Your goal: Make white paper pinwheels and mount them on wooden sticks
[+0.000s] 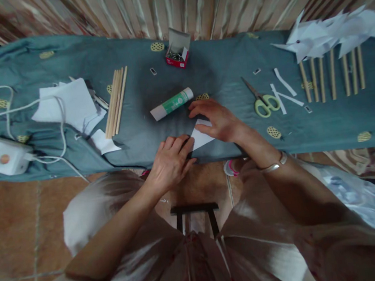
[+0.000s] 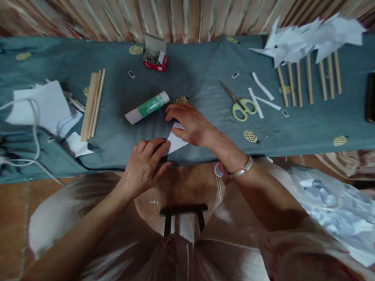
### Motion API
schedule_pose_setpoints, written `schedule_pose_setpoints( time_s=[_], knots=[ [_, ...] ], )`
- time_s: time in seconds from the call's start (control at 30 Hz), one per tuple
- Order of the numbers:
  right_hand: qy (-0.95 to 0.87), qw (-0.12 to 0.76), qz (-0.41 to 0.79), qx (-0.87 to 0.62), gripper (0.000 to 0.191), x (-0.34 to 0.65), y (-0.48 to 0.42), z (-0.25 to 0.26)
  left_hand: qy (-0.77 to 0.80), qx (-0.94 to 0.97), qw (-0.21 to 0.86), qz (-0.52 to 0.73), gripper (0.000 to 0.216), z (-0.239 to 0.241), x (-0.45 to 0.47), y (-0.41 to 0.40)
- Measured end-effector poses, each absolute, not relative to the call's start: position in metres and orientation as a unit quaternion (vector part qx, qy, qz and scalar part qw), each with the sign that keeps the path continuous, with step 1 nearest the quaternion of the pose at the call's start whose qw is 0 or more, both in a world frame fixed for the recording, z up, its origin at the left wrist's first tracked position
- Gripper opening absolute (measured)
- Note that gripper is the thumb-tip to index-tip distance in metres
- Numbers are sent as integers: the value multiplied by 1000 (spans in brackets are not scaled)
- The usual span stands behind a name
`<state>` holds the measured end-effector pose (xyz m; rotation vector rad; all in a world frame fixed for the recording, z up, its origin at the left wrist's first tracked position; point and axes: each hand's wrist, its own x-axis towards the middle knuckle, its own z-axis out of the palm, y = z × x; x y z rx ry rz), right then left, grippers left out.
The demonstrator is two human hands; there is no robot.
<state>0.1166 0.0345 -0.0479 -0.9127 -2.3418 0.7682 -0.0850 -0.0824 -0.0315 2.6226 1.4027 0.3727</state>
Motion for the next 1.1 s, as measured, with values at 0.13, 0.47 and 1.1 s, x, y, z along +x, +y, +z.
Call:
schedule_pose_setpoints(
  time_s=[0.13, 0.47, 1.1],
  knots=[
    [-863, 256, 282, -332, 26, 117, 34, -47, 458, 874, 82, 139, 37, -32, -89, -84],
    [-871, 241, 277, -327, 29, 118, 35, -48, 446, 864, 113, 202, 30, -30, -106, -111],
    [-799, 270, 322, -430, 14, 145, 6, -31, 556, 695, 304, 339, 28, -28, -87, -61]
  ],
)
